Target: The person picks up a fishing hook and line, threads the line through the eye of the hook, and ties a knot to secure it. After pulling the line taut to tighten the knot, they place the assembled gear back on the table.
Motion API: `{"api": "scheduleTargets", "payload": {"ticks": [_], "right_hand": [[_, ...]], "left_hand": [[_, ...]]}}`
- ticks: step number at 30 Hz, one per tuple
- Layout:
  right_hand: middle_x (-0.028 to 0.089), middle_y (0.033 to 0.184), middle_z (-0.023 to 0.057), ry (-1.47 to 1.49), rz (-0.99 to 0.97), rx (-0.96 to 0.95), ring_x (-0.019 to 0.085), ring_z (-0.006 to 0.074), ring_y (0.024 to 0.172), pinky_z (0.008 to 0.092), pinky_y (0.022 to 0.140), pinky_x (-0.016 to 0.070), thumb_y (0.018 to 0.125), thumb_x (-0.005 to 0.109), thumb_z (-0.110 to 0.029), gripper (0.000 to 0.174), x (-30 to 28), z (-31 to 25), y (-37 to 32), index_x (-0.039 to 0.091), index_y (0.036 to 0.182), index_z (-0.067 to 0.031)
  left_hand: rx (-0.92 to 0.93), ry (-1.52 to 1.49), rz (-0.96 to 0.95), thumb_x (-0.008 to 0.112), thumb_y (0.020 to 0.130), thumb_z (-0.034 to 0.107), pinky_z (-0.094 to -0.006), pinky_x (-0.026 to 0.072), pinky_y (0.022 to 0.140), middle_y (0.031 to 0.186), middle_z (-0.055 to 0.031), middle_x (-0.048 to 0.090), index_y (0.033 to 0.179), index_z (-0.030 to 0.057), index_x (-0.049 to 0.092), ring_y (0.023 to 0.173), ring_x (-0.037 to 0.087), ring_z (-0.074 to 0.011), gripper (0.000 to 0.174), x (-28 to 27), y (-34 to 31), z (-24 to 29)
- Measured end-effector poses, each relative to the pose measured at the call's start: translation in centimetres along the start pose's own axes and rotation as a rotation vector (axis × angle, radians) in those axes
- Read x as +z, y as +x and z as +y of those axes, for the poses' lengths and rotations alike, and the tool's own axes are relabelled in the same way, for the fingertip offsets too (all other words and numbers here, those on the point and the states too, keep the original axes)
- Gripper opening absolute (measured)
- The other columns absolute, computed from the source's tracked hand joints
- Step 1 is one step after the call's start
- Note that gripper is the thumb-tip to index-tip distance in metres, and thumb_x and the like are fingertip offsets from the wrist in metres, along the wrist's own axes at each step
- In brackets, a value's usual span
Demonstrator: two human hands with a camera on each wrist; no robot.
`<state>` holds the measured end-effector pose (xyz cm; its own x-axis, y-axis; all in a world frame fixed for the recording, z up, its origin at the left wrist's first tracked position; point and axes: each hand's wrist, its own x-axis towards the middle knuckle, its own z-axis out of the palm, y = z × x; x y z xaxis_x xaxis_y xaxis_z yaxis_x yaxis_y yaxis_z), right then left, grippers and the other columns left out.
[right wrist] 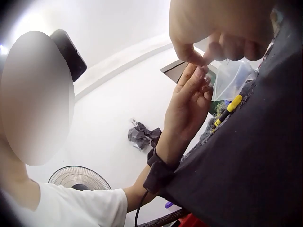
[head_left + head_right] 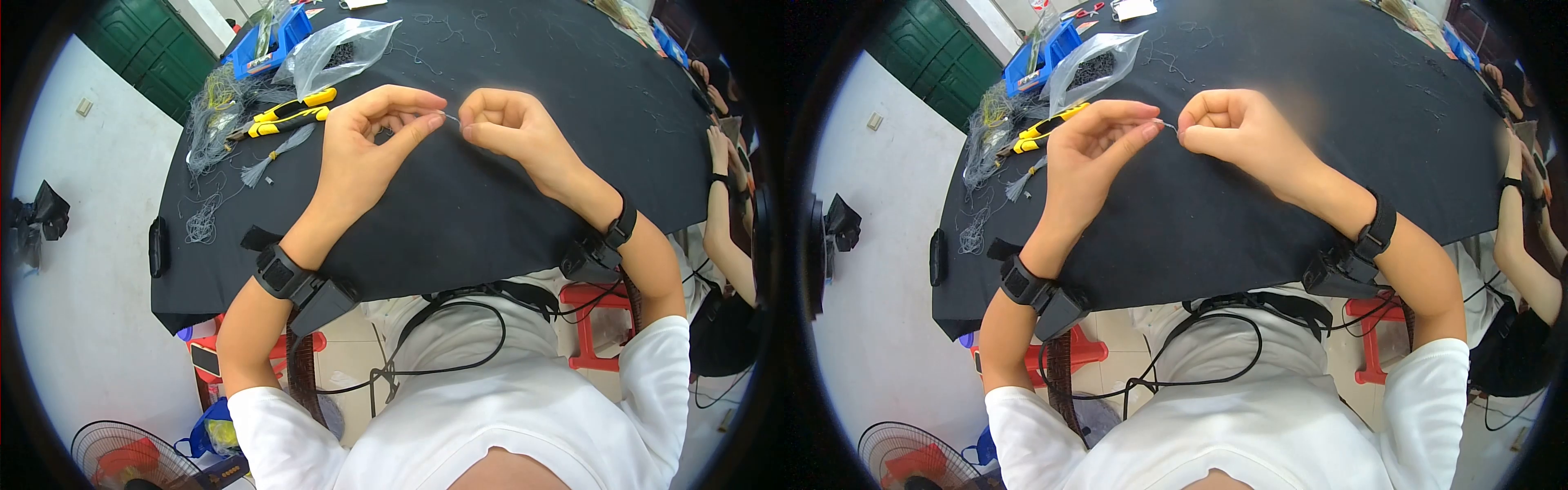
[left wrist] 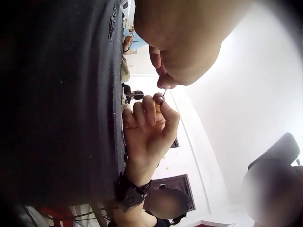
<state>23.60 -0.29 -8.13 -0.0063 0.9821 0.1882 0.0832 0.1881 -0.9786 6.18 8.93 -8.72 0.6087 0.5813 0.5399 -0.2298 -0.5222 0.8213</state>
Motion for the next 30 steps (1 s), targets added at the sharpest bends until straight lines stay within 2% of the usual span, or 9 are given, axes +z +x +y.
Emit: {"api": "scheduleTargets", "payload": {"ticks": [5,8,11,15,18,24,27,29,30], "right_hand": [[0.05,0.07,-0.0072,-0.004,0.002,-0.014,0.041,-0.0006,0.061,0.0157,0.054,0.0297,0.08,0.061,-0.013,0.007,0.1,0.1,0.1,0.058,0.082,-0.0062],[0.052,0.07,-0.0057,-0.046,-0.008,0.029,0.044,0.0004,0.06,0.016,0.052,0.0327,0.081,0.06,-0.013,0.007,0.1,-0.2,0.0,0.058,0.082,-0.0057],[0.055,0.07,-0.0035,-0.095,-0.036,-0.02,0.048,0.0021,0.06,0.0165,0.053,0.0374,0.082,0.06,-0.012,0.008,-0.4,-1.1,0.2,0.058,0.082,-0.0049],[0.058,0.072,-0.001,-0.239,-0.012,-0.108,0.052,0.0046,0.063,0.0184,0.058,0.043,0.082,0.062,-0.012,0.008,-3.0,-3.9,0.3,0.059,0.082,-0.0043],[0.058,0.073,-0.0012,-0.361,0.004,-0.109,0.052,0.0051,0.063,0.0194,0.059,0.0432,0.081,0.064,-0.013,0.01,-4.1,-6.3,-0.5,0.061,0.083,-0.0034],[0.057,0.067,-0.0033,-0.779,-0.088,-0.186,0.05,0.0028,0.063,0.0173,0.057,0.0401,0.082,0.067,-0.015,0.013,-6.4,-12.4,-2.4,0.066,0.084,-0.0019],[0.06,0.069,-0.0028,-0.927,-0.091,-0.178,0.052,0.0019,0.065,0.0176,0.059,0.0408,0.081,0.067,-0.016,0.013,-7.2,-15.2,-3.6,0.067,0.082,-0.0022],[0.062,0.072,-0.0019,-1.061,-0.103,-0.136,0.055,0.003,0.067,0.0196,0.062,0.043,0.081,0.067,-0.016,0.014,-8.0,-16.6,-4.0,0.067,0.081,-0.002],[0.057,0.063,-0.0008,-1.079,-0.108,-0.161,0.051,0.0063,0.059,0.023,0.054,0.0404,0.078,0.067,-0.022,0.018,-9.1,-16.8,-4.1,0.068,0.082,-0.0047]], "left_hand": [[-0.016,0.138,-0.047,0.063,0.083,0.002,-0.0215,0.0479,0.077,0.095,-0.0073,0.064,0.098,-0.0033,0.063,0.087,0.062,-0.0115,0.016,-0.4,0.0,0.2],[-0.055,0.123,0.044,0.062,0.084,0.003,-0.0217,0.0465,0.079,0.096,-0.0067,0.064,0.099,-0.0022,0.063,0.089,0.061,-0.011,0.016,-0.5,0.0,0.6],[0.006,0.045,0.217,0.063,0.083,0.004,-0.018,0.0433,0.067,0.089,-0.0023,0.064,0.096,-0.0006,0.065,0.075,0.055,-0.0042,0.014,-0.7,0.4,-0.2],[-0.046,-0.03,0.305,0.062,0.084,0.004,-0.0201,0.0442,0.08,0.096,-0.005,0.064,0.102,-0.0016,0.062,0.087,0.058,-0.008,0.019,-2.0,1.1,-1.6],[-0.163,-0.048,0.158,0.061,0.086,0.01,-0.0213,0.0425,0.084,0.103,-0.0043,0.063,0.106,0.0003,0.061,0.095,0.058,-0.0097,0.022,-2.4,0.7,-1.8],[-0.278,-0.179,-0.009,0.062,0.084,0.008,-0.0201,0.043,0.073,0.092,-0.0046,0.064,0.097,0.0005,0.062,0.086,0.059,-0.0089,0.015,-1.7,0.4,0.0],[-0.321,-0.22,-0.336,0.061,0.083,0.011,-0.02,0.0414,0.067,0.086,-0.0053,0.064,0.095,0.0005,0.061,0.077,0.058,-0.009,0.016,-1.5,0.3,1.5],[-0.354,-0.181,-0.414,0.061,0.084,0.012,-0.021,0.0427,0.068,0.082,-0.0069,0.065,0.092,-0.0001,0.062,0.077,0.06,-0.0099,0.015,-0.7,0.0,2.4],[-0.368,-0.178,-0.438,0.061,0.084,0.012,-0.0211,0.043,0.068,0.082,-0.007,0.065,0.092,-0.0003,0.063,0.078,0.06,-0.0101,0.015,-0.5,-0.2,2.4]]}}
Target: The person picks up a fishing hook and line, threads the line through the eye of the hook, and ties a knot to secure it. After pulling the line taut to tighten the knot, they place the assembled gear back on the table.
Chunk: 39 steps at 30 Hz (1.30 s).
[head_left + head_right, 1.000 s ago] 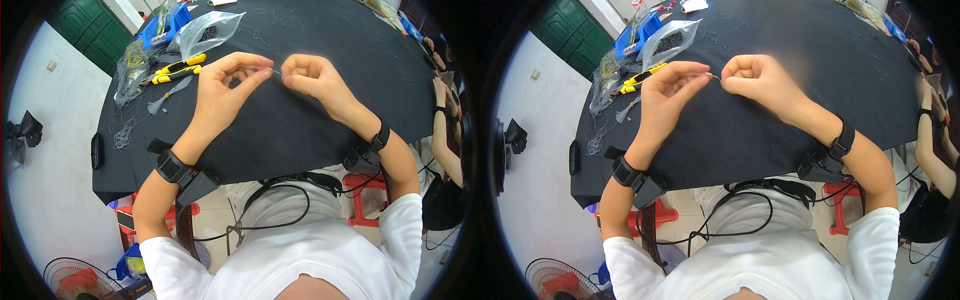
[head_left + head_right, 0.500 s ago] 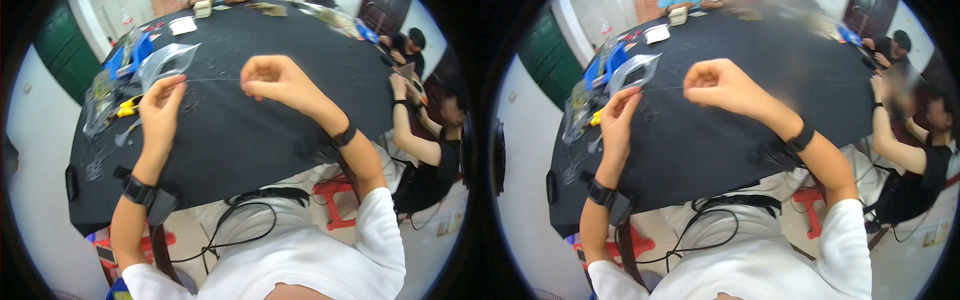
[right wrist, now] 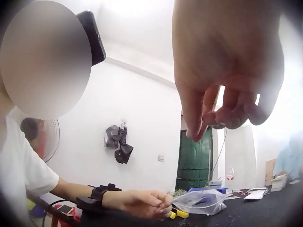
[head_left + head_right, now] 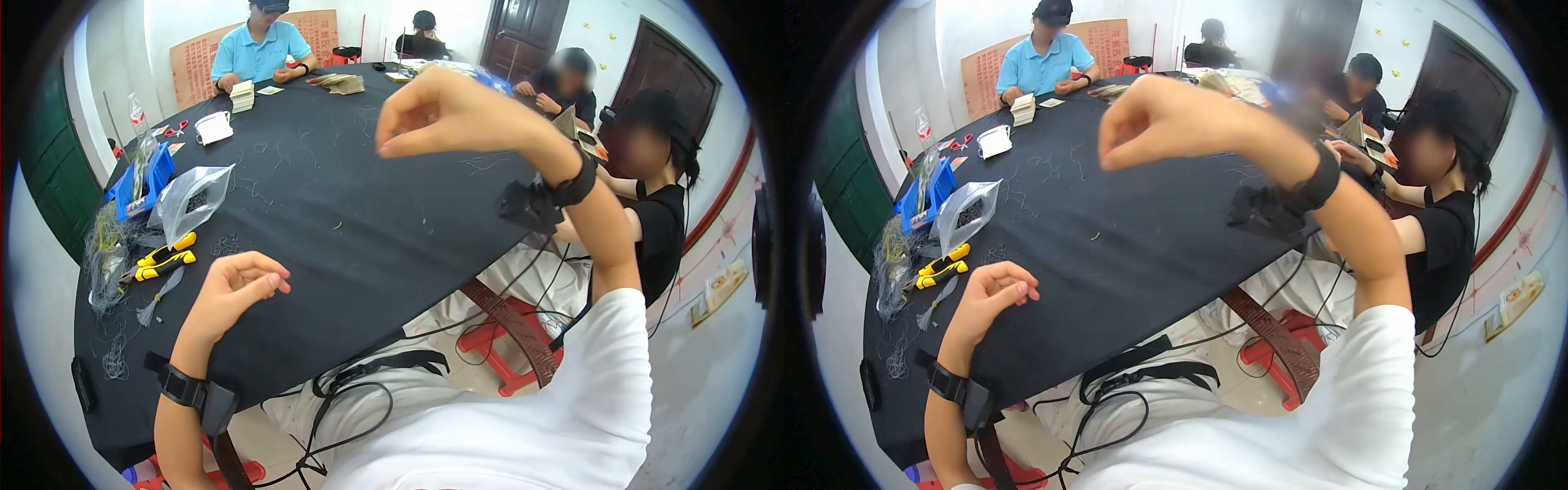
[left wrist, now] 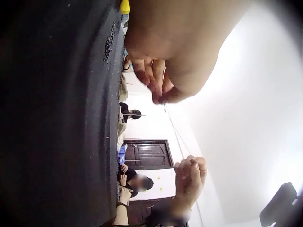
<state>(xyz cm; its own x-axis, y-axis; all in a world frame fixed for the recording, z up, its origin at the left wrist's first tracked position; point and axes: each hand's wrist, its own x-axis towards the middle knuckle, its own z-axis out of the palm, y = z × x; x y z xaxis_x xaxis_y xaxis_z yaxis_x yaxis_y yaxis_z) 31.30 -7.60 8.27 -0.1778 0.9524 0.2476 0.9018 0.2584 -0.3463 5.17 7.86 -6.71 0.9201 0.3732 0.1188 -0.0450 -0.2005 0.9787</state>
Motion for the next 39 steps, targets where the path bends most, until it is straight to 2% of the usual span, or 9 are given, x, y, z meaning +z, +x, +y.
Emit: {"api": "scheduleTargets", "payload": {"ticks": [12,17,20,24,25,26,28,30,39], "right_hand": [[0.063,0.069,0.0036,-0.239,0.134,0.427,0.059,0.0085,0.065,0.0224,0.061,0.0475,0.079,0.062,-0.01,0.013,-8.1,9.9,-3.6,0.068,0.086,-0.0001],[0.065,0.073,0.0098,-0.222,0.127,0.487,0.062,0.0129,0.066,0.0249,0.063,0.0496,0.073,0.062,-0.006,0.02,-9.1,18.0,-2.4,0.065,0.087,0.0067],[0.065,0.075,0.0102,-0.379,0.027,0.269,0.062,0.0138,0.068,0.0263,0.065,0.0501,0.072,0.063,-0.006,0.021,-9.3,23.3,-0.1,0.065,0.088,0.0062],[0.067,0.077,0.0091,-0.718,0.069,0.581,0.063,0.0152,0.069,0.026,0.066,0.0506,0.072,0.062,-0.01,0.023,-7.1,23.9,5.5,0.067,0.091,0.0019],[0.067,0.078,0.0085,-0.778,0.04,0.458,0.064,0.0154,0.068,0.0251,0.065,0.0501,0.072,0.062,-0.012,0.024,-8.0,27.4,6.3,0.068,0.092,-0.0001],[0.064,0.105,0.0096,-0.383,0.114,0.711,0.061,0.0175,0.096,0.0225,0.078,0.0474,0.087,0.055,-0.011,0.021,-8.3,27.4,6.8,0.06,0.107,-0.0048],[0.068,0.077,0.0083,-0.371,0.405,0.376,0.064,0.0155,0.068,0.0259,0.065,0.0498,0.071,0.061,-0.013,0.025,-8.6,34.2,8.3,0.069,0.091,-0.001],[0.067,0.074,0.0087,-0.745,0.472,0.266,0.064,0.0156,0.068,0.0268,0.066,0.0496,0.071,0.06,-0.014,0.025,-6.3,28.8,9.9,0.069,0.089,0.0],[0.068,0.076,0.011,-0.284,0.671,0.461,0.064,0.0163,0.069,0.0272,0.066,0.0488,0.069,0.061,-0.014,0.023,-5.3,41.0,15.1,0.069,0.085,0.0003]], "left_hand": [[-0.099,0.004,-0.036,0.062,0.085,0.012,-0.0218,0.0451,0.069,0.083,-0.0067,0.065,0.092,-0.0015,0.064,0.079,0.061,-0.0111,0.015,-0.3,0.6,-1.1],[-0.136,-0.015,-0.019,0.061,0.085,0.011,-0.0217,0.0449,0.069,0.083,-0.0069,0.065,0.092,-0.002,0.064,0.079,0.061,-0.0112,0.015,-0.5,0.7,-1.3],[-0.175,-0.019,0.002,0.06,0.085,0.011,-0.0215,0.045,0.069,0.084,-0.0075,0.065,0.092,-0.0021,0.063,0.08,0.062,-0.0119,0.015,-1.0,0.8,-1.6],[-0.256,-0.088,0.028,0.06,0.084,0.008,-0.0214,0.0458,0.068,0.084,-0.0085,0.065,0.091,-0.003,0.064,0.079,0.062,-0.0124,0.014,-1.1,1.0,-1.5],[-0.272,-0.1,0.034,0.06,0.084,0.007,-0.0215,0.046,0.068,0.084,-0.0086,0.065,0.091,-0.0033,0.064,0.079,0.062,-0.0125,0.013,-1.2,1.0,-1.4],[-0.289,-0.132,0.038,0.06,0.084,0.007,-0.0215,0.0462,0.068,0.084,-0.0086,0.065,0.091,-0.0036,0.064,0.079,0.062,-0.0125,0.013,-1.1,1.1,-1.4],[-0.305,-0.184,0.053,0.06,0.084,0.005,-0.0216,0.0465,0.067,0.084,-0.0086,0.065,0.091,-0.0041,0.064,0.078,0.062,-0.0126,0.012,-1.3,1.1,-1.3],[-0.346,-0.225,0.043,0.059,0.084,0.004,-0.0219,0.047,0.07,0.085,-0.0088,0.065,0.091,-0.0051,0.063,0.08,0.062,-0.0126,0.012,-1.4,1.2,-1.0],[-0.41,-0.391,-0.048,0.056,0.088,0.003,-0.0231,0.0476,0.076,0.092,-0.0099,0.065,0.098,-0.0049,0.062,0.088,0.061,-0.0134,0.014,-2.8,1.3,-1.4]]}}
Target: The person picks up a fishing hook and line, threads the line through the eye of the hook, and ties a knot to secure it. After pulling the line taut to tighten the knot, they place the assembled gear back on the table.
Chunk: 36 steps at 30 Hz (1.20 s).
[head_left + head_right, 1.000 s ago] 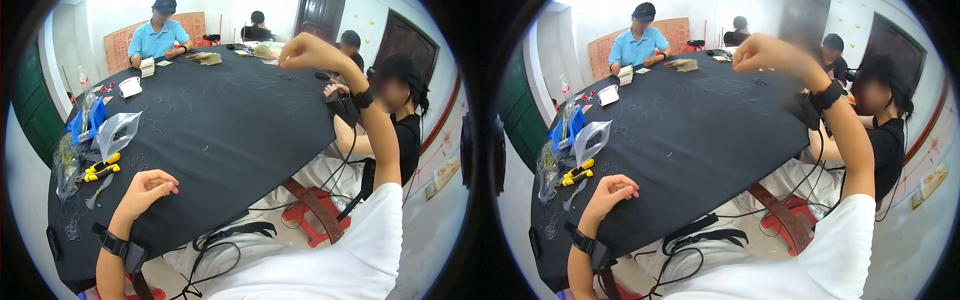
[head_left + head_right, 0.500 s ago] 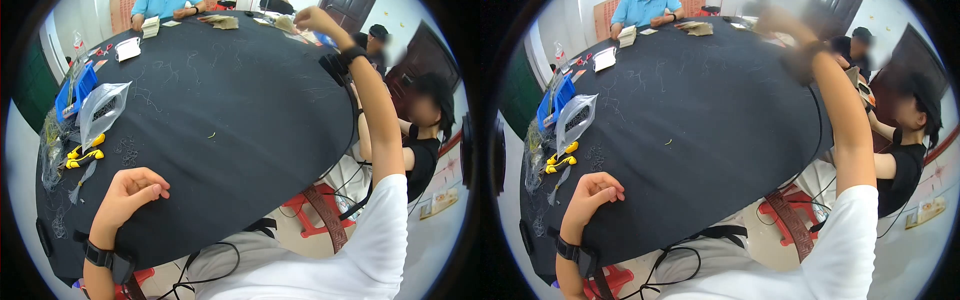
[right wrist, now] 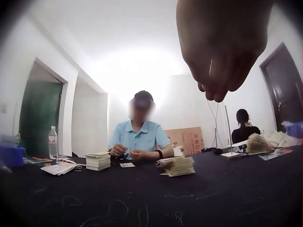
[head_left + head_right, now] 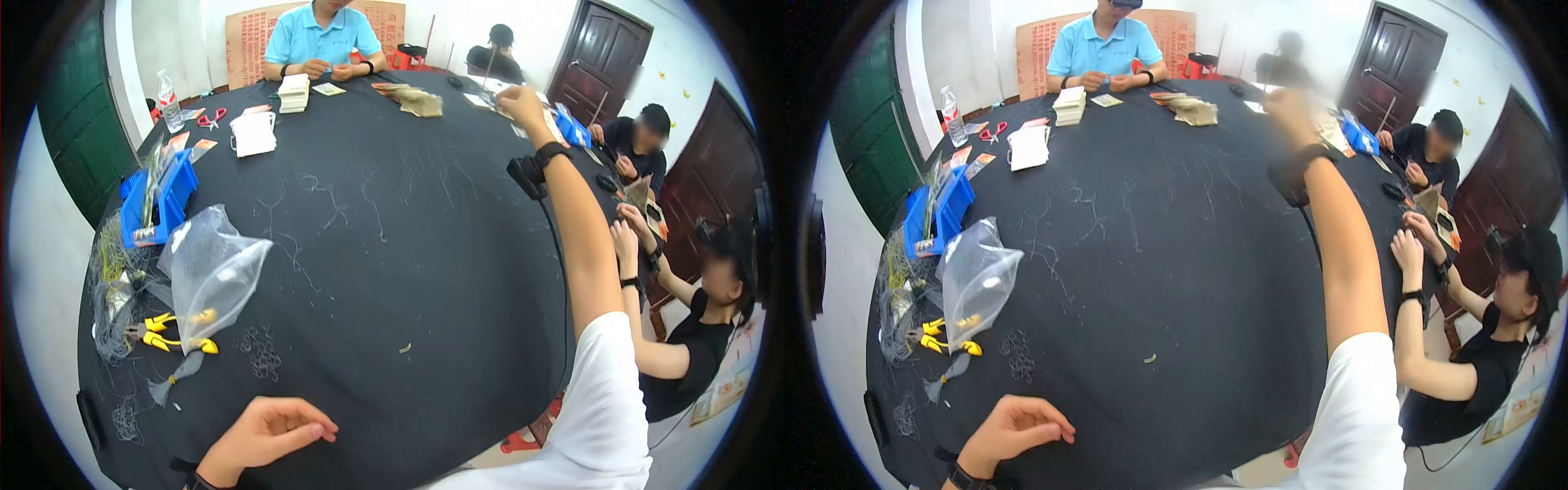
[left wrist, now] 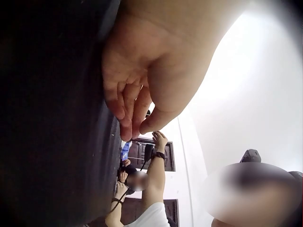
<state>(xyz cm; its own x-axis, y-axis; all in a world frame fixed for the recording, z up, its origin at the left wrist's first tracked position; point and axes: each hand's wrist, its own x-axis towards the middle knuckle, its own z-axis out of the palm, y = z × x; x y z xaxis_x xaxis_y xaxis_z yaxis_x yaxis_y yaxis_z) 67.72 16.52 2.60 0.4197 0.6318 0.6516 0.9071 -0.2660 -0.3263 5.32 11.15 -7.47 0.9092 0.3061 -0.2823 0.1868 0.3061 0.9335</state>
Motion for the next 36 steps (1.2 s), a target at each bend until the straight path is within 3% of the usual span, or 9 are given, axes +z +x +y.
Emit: {"api": "scheduleTargets", "payload": {"ticks": [7,9,12,15,23,28,30,32,36], "right_hand": [[0.067,0.084,0.0101,0.201,0.074,-0.005,0.061,0.015,0.078,0.0256,0.072,0.0465,0.074,0.06,-0.013,0.024,1.4,-2.6,1.9,0.067,0.091,0.0027],[0.066,0.085,0.0135,0.293,0.112,-0.129,0.062,0.0203,0.076,0.0316,0.068,0.0472,0.077,0.058,-0.02,0.026,2.2,-2.8,3.2,0.067,0.089,0.0012],[0.065,0.08,0.0088,0.429,0.011,-0.114,0.062,0.0153,0.07,0.0289,0.063,0.0491,0.076,0.06,-0.013,0.022,2.1,-6.7,3.3,0.067,0.089,0.0026],[0.067,0.095,0.0103,0.419,-0.109,-0.045,0.063,0.0152,0.082,0.0264,0.076,0.0473,0.081,0.057,-0.012,0.027,3.3,-11.0,2.7,0.064,0.105,-0.0012],[0.067,0.083,0.0108,0.992,-0.065,0.149,0.065,0.0146,0.073,0.0258,0.065,0.0509,0.071,0.064,-0.008,0.021,13.4,-15.9,2.5,0.066,0.089,0.0012],[0.068,0.088,0.0117,0.199,-0.173,0.223,0.065,0.0206,0.084,0.0343,0.075,0.0491,0.071,0.062,-0.017,0.025,14.0,-12.3,0.8,0.068,0.093,-0.008],[0.068,0.09,0.0112,-0.1,-0.255,0.206,0.064,0.0237,0.089,0.0378,0.079,0.0476,0.072,0.061,-0.021,0.026,12.7,-10.0,-0.2,0.069,0.094,-0.0123],[0.068,0.091,0.0099,-0.322,-0.335,0.124,0.064,0.0265,0.091,0.04,0.081,0.0463,0.072,0.059,-0.024,0.025,10.2,-8.4,-0.8,0.068,0.093,-0.0159],[0.067,0.082,0.0081,-0.7,-0.555,-0.358,0.064,0.026,0.083,0.0411,0.077,0.0458,0.071,0.057,-0.02,0.02,1.6,-6.5,-4.2,0.068,0.087,-0.0145]], "left_hand": [[-0.067,-0.053,0.014,0.057,0.087,0.004,-0.0248,0.049,0.077,0.092,-0.0115,0.065,0.096,-0.0035,0.063,0.087,0.062,-0.0169,0.013,-0.3,0.1,0.2],[-0.012,-0.073,-0.036,0.056,0.09,0.008,-0.0249,0.0471,0.078,0.089,-0.0075,0.063,0.095,-0.0018,0.062,0.085,0.06,-0.0139,0.013,-0.2,0.2,0.3],[-0.075,-0.093,0.009,0.057,0.087,0.005,-0.0253,0.049,0.076,0.092,-0.0113,0.065,0.096,-0.0032,0.064,0.086,0.062,-0.017,0.013,-0.4,0.2,-0.1],[-0.128,-0.083,0.028,0.058,0.086,0.004,-0.0266,0.0499,0.076,0.093,-0.0135,0.066,0.096,-0.0036,0.065,0.087,0.063,-0.0191,0.014,-0.5,0.3,0.0],[-0.006,-0.085,-0.03,0.056,0.089,0.008,-0.0245,0.0469,0.076,0.089,-0.0068,0.063,0.094,-0.0027,0.062,0.084,0.059,-0.0133,0.013,-0.2,0.3,0.4],[0.066,-0.035,-0.071,0.053,0.092,0.014,-0.0237,0.0469,0.074,0.086,-0.0035,0.062,0.1,0.0005,0.061,0.078,0.058,-0.01,0.018,-0.4,0.2,0.1],[-0.036,-0.05,-0.04,0.056,0.089,0.009,-0.0263,0.0484,0.076,0.091,-0.0096,0.064,0.099,-0.0023,0.063,0.086,0.061,-0.0156,0.016,-0.7,0.1,0.0],[-0.062,-0.043,-0.038,0.056,0.089,0.007,-0.0271,0.0487,0.078,0.094,-0.0115,0.065,0.099,-0.0035,0.063,0.09,0.062,-0.0172,0.016,-1.0,0.2,0.0],[-0.017,0.032,-0.078,0.054,0.09,0.008,-0.0252,0.047,0.081,0.095,-0.0077,0.064,0.101,-0.0032,0.062,0.091,0.06,-0.0131,0.017,-0.8,0.1,-0.1]]}}
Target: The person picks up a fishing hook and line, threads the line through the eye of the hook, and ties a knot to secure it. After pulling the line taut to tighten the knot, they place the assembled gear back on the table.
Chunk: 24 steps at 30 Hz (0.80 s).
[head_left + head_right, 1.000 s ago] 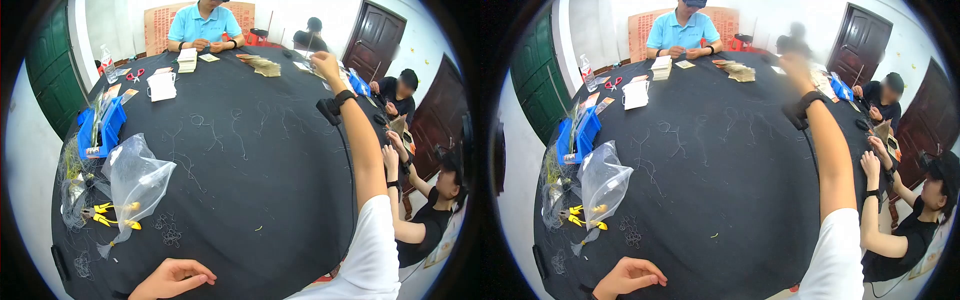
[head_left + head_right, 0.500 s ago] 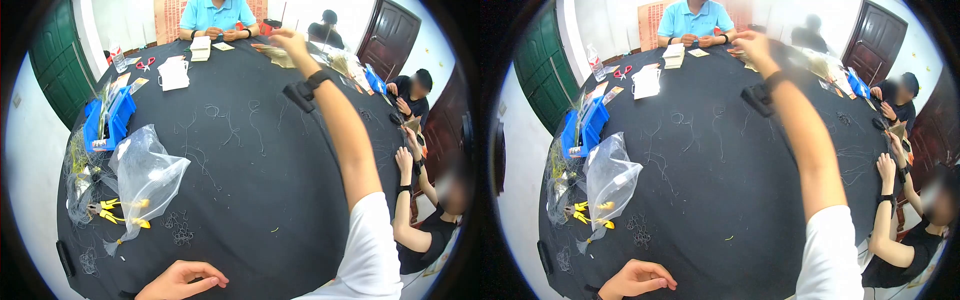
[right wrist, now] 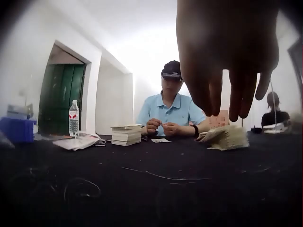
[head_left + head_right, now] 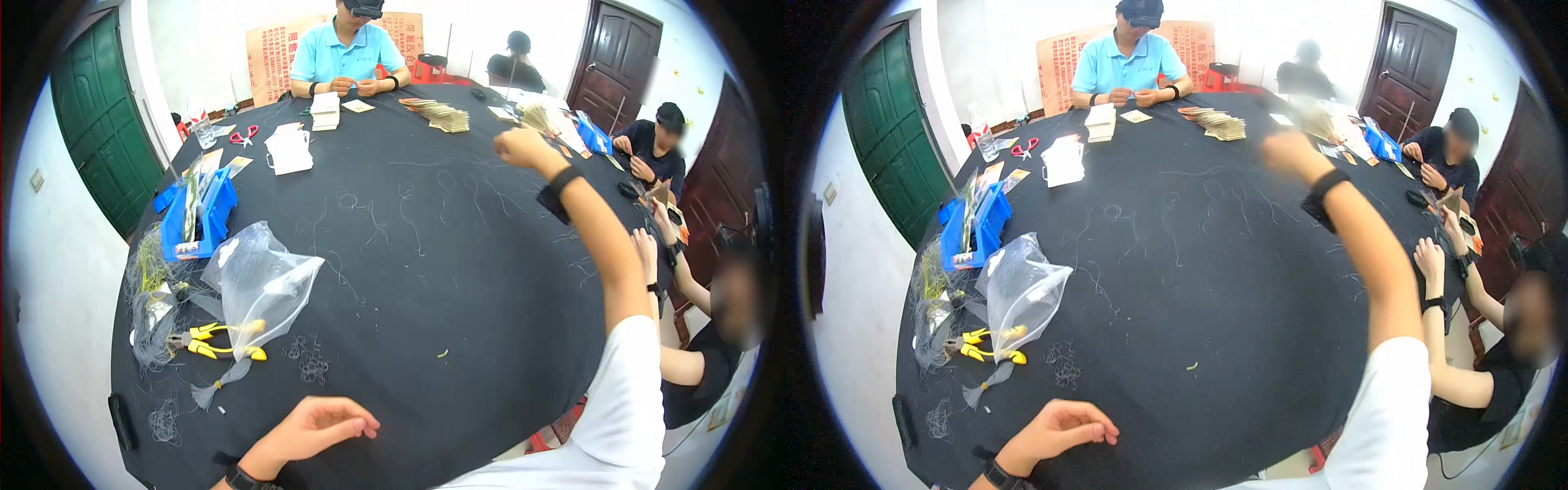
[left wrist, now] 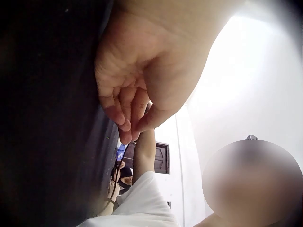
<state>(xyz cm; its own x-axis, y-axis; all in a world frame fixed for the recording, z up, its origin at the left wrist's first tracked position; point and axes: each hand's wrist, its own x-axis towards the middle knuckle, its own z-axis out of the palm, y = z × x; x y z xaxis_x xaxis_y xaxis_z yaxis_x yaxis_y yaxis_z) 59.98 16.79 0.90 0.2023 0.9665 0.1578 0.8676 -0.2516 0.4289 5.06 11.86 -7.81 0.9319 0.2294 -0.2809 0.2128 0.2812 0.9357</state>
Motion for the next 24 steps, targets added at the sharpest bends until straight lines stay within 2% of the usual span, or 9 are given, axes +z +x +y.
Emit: {"api": "scheduleTargets", "payload": {"ticks": [1,6,9,11,13,15,17,20,24], "right_hand": [[0.067,0.081,0.0084,0.03,-0.029,-0.039,0.064,0.0264,0.081,0.0411,0.076,0.0458,0.071,0.057,-0.019,0.02,-0.8,0.8,-2.2,0.068,0.087,-0.0137],[0.067,0.079,0.0106,0.032,-0.077,0.091,0.063,0.0277,0.077,0.0383,0.073,0.0483,0.068,0.058,-0.013,0.016,-1.4,6.8,-12.9,0.068,0.08,-0.0091],[0.066,0.076,0.0127,0.152,-0.185,0.185,0.064,0.0258,0.073,0.0365,0.068,0.0498,0.066,0.058,-0.006,0.018,-3.7,5.5,-19.3,0.067,0.081,-0.006],[0.066,0.074,0.0137,0.104,-0.168,0.038,0.064,0.0245,0.066,0.034,0.06,0.0501,0.068,0.057,-0.005,0.018,-1.0,7.3,-22.4,0.067,0.082,-0.0045],[0.066,0.074,0.0119,0.258,-0.244,0.197,0.063,0.0197,0.065,0.0293,0.059,0.0493,0.071,0.06,-0.009,0.017,0.1,6.0,-25.8,0.066,0.084,-0.0017],[0.067,0.074,0.0101,0.374,-0.452,0.267,0.064,0.0174,0.07,0.0287,0.063,0.0494,0.071,0.063,-0.011,0.02,0.1,4.0,-28.2,0.066,0.089,-0.0013],[0.066,0.074,0.009,0.394,-0.292,0.115,0.064,0.0169,0.069,0.0283,0.064,0.0494,0.071,0.065,-0.011,0.025,2.0,3.8,-29.9,0.066,0.094,-0.0032],[0.066,0.076,0.0094,0.508,-0.12,0.07,0.064,0.0173,0.07,0.029,0.064,0.0487,0.072,0.066,-0.012,0.024,3.5,2.4,-31.1,0.065,0.095,-0.0052],[0.064,0.074,0.0116,0.409,0.001,0.144,0.063,0.0238,0.068,0.0328,0.064,0.0484,0.074,0.065,-0.012,0.017,2.9,0.1,-30.8,0.065,0.09,-0.0055]], "left_hand": [[0.01,-0.006,0.006,0.054,0.09,0.008,-0.0247,0.0468,0.08,0.095,-0.0073,0.064,0.101,-0.0032,0.062,0.09,0.06,-0.0123,0.017,0.1,0.0,0.0],[0.097,0.136,0.029,0.055,0.09,0.015,-0.0226,0.0445,0.073,0.089,-0.0068,0.065,0.097,-0.0015,0.063,0.082,0.058,-0.0101,0.019,0.7,0.0,-0.1],[0.195,0.216,0.076,0.056,0.089,0.015,-0.0218,0.0441,0.069,0.085,-0.0061,0.065,0.094,-0.0006,0.064,0.079,0.058,-0.0093,0.018,0.9,0.2,-0.7],[0.257,0.289,0.176,0.055,0.088,0.017,-0.0201,0.042,0.064,0.081,-0.0045,0.064,0.093,0.0001,0.064,0.072,0.055,-0.0066,0.02,1.3,0.3,-1.0],[0.264,0.336,0.224,0.056,0.088,0.02,-0.0175,0.037,0.057,0.075,-0.0013,0.062,0.093,0.0012,0.064,0.063,0.048,-0.003,0.021,1.5,0.3,-1.2],[0.31,0.255,0.221,0.057,0.088,0.02,-0.0159,0.0326,0.054,0.07,0.0017,0.058,0.093,0.0024,0.065,0.058,0.041,-0.0012,0.02,1.2,0.8,-2.2],[0.317,0.316,0.212,0.057,0.088,0.02,-0.0153,0.0314,0.055,0.069,0.0026,0.056,0.094,0.0026,0.065,0.061,0.041,-0.0009,0.02,1.8,0.4,-2.1],[0.307,0.305,0.202,0.055,0.089,0.017,-0.0138,0.0319,0.053,0.069,0.0022,0.056,0.095,0.0008,0.063,0.058,0.041,-0.0005,0.019,2.3,0.1,-1.6],[0.252,0.268,0.187,0.056,0.088,0.018,-0.0144,0.0323,0.054,0.07,0.0015,0.057,0.094,0.0019,0.064,0.059,0.043,-0.0005,0.019,1.9,0.3,-1.3]]}}
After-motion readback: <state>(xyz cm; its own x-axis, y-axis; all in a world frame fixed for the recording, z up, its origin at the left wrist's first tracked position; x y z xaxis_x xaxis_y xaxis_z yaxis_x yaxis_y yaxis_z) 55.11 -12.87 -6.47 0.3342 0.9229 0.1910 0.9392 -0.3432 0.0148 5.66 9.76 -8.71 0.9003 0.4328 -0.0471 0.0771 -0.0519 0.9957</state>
